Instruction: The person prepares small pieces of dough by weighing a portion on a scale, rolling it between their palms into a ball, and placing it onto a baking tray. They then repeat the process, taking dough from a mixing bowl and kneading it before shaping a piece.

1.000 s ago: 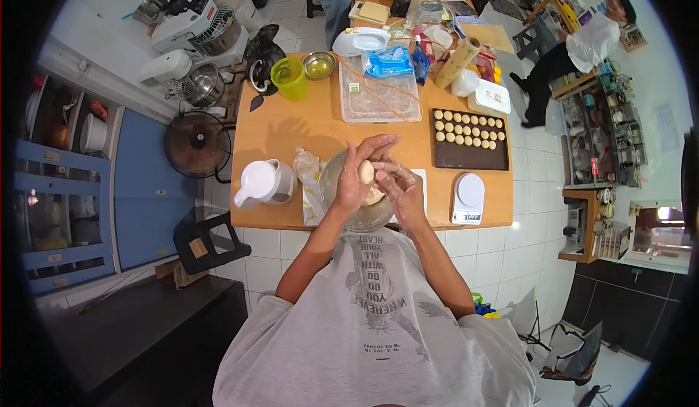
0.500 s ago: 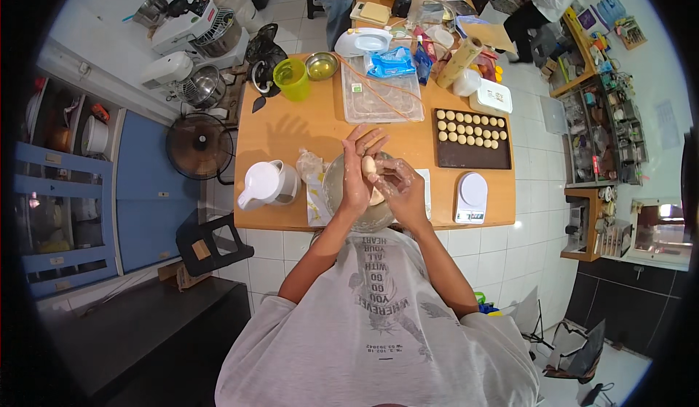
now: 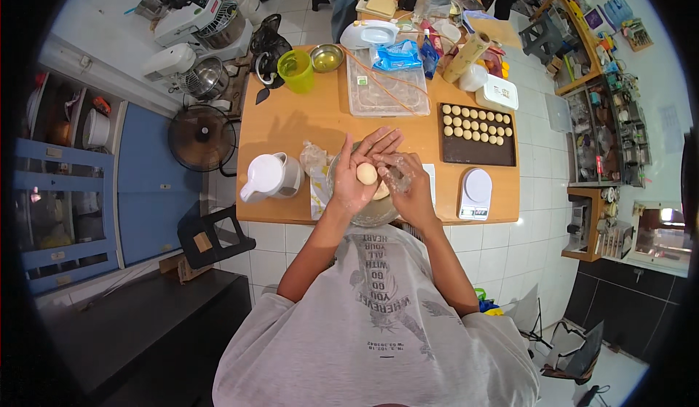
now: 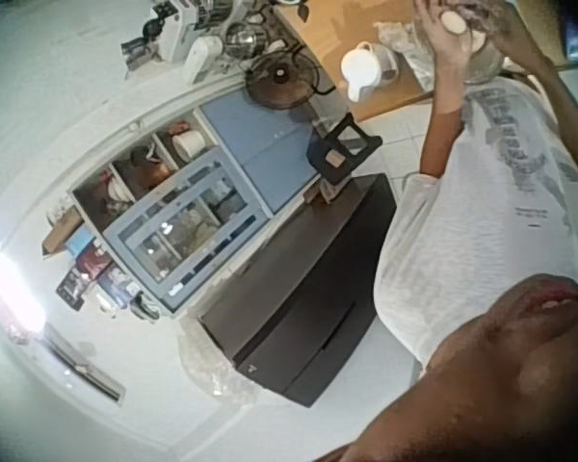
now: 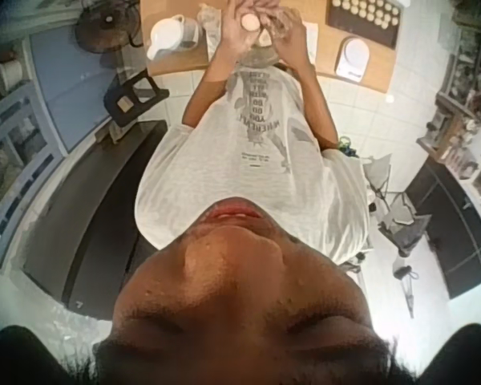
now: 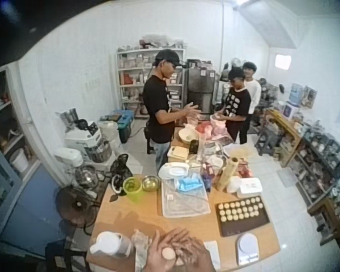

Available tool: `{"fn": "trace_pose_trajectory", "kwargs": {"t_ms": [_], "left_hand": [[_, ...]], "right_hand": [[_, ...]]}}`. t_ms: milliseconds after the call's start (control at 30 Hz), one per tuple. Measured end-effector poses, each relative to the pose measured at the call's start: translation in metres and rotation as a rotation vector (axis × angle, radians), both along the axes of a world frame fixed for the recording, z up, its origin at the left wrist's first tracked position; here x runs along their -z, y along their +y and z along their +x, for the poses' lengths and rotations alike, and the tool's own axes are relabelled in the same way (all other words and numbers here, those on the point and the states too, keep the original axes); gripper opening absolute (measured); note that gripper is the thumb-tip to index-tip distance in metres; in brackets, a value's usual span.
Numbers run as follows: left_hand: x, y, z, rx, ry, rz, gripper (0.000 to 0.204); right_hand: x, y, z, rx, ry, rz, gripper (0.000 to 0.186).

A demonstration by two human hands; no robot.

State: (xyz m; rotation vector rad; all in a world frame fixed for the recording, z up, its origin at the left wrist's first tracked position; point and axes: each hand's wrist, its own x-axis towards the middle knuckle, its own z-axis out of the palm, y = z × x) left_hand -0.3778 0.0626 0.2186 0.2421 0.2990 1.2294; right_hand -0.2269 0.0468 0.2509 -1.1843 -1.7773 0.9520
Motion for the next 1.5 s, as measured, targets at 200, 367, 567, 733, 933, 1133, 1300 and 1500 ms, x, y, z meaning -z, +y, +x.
{"fn": "trace_pose_trajectory", "kwargs": {"t_ms": [200,367,567,733,933,1133,1300,1500], "left_hand": [[-0.001,0.002,-0.001,-0.050,0.019,-0.022,0.073],[-0.014,0.001,-0.002,-0.049,-0.172,-0.104,0.076],[-0.024,0.005,-0.005,-0.051,-0.266,-0.093,0.083],[-0.008,0.003,-0.003,0.088,-0.277,-0.165,0.090],[-0.009,0.000,0.021,0.003,-0.007,-0.130,0.099],[0.004,-0.006,0.026,-0.062,-0.006,0.111,0.102],[-0.013,-0.006,0.027,-0.022,-0.058,0.021,0.107],[-0.038,-0.007,0.035,-0.004,-0.054,-0.084,0.111]], "right_hand": [[-0.008,0.004,-0.002,-0.070,-0.073,0.110,0.038],[0.015,0.005,-0.006,-0.069,-0.045,0.114,0.048],[-0.012,0.008,-0.012,-0.196,-0.077,0.226,0.040],[-0.037,0.045,-0.022,-0.022,-0.024,0.367,0.040],[-0.026,0.040,-0.057,0.009,-0.192,0.447,0.053],[-0.030,0.048,-0.053,0.039,-0.331,0.406,0.070],[-0.040,0.053,-0.056,0.201,-0.318,0.310,0.073],[-0.031,0.051,-0.044,0.276,-0.069,0.070,0.067]]}}
